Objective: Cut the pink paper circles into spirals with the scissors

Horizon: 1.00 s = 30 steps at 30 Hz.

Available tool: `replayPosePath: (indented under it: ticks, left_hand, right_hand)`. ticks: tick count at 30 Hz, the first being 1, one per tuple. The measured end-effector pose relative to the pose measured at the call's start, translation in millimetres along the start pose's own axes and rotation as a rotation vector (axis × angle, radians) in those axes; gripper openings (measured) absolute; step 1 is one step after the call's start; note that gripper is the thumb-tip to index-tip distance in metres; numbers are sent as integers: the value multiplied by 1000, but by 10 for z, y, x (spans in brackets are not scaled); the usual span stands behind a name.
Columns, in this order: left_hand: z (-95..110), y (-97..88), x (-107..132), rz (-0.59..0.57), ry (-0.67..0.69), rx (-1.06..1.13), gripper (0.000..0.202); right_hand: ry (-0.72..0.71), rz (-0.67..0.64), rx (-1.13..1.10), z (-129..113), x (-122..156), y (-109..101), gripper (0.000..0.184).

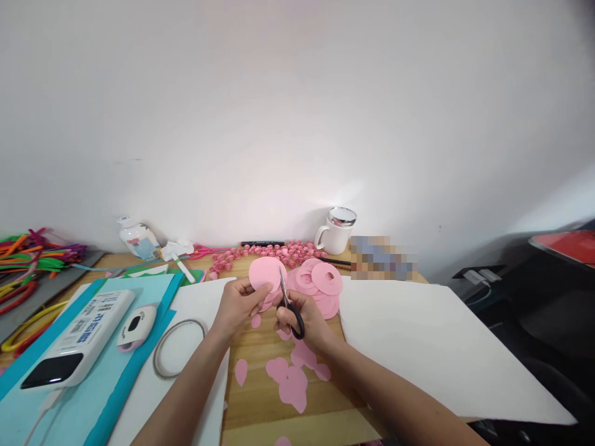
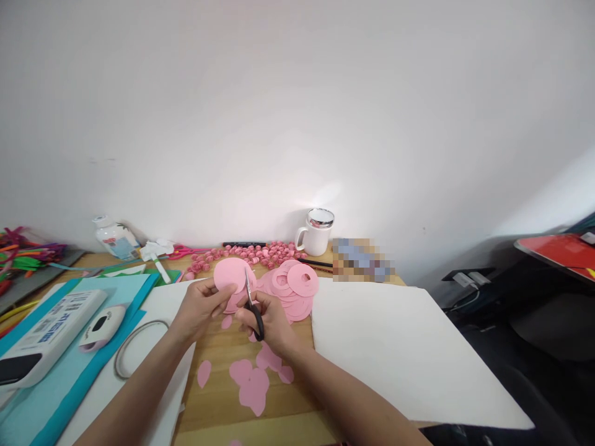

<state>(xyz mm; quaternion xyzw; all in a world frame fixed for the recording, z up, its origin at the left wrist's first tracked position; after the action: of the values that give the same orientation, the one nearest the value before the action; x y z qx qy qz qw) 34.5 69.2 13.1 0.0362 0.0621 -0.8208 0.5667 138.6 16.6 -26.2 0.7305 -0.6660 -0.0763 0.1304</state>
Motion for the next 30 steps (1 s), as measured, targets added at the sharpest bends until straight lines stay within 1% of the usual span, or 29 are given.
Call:
replayPosePath:
  ticks: [5,9,13,16,22,26,30]
  left_hand:
    - [50,3,-11,15,14,57,32]
    - [44,40,-5,-2,-16,138,31]
    - [17,26,0,2,-19,74,35]
    - [-10,16,-2,-10,-8,23,33]
    - [-47,44,7,-59,-41,16,30]
    - [-26,35,5,-55,-25,13,28]
    - [-26,35,1,-59,-25,5,30]
  right_hand:
    - [-10,3,24,25,-7,-15,18]
    - [3,-11,29,37,-7,-5,20]
    - [21,-23,29,38,-10,12,22]
    - [12,-11,48,8,-16,4,31]
    - [-34,-9,-5,-40,-26,-25,47]
    - [-21,-29,-7,-28,-18,-16,47]
    - [-2,-6,42,-31,-3,-26,43]
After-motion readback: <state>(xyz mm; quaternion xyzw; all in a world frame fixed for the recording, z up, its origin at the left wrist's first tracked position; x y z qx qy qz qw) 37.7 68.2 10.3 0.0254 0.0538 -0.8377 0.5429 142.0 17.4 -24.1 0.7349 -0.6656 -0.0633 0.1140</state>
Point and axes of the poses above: each hand's wrist, its own x-axis away from the middle knuckle, its own y-axis out of the palm, z = x × y, the point moved 8 cm from there along -x, towards the middle knuckle, and after that the axes turned 6 degrees about y, right-handed, at the moved point
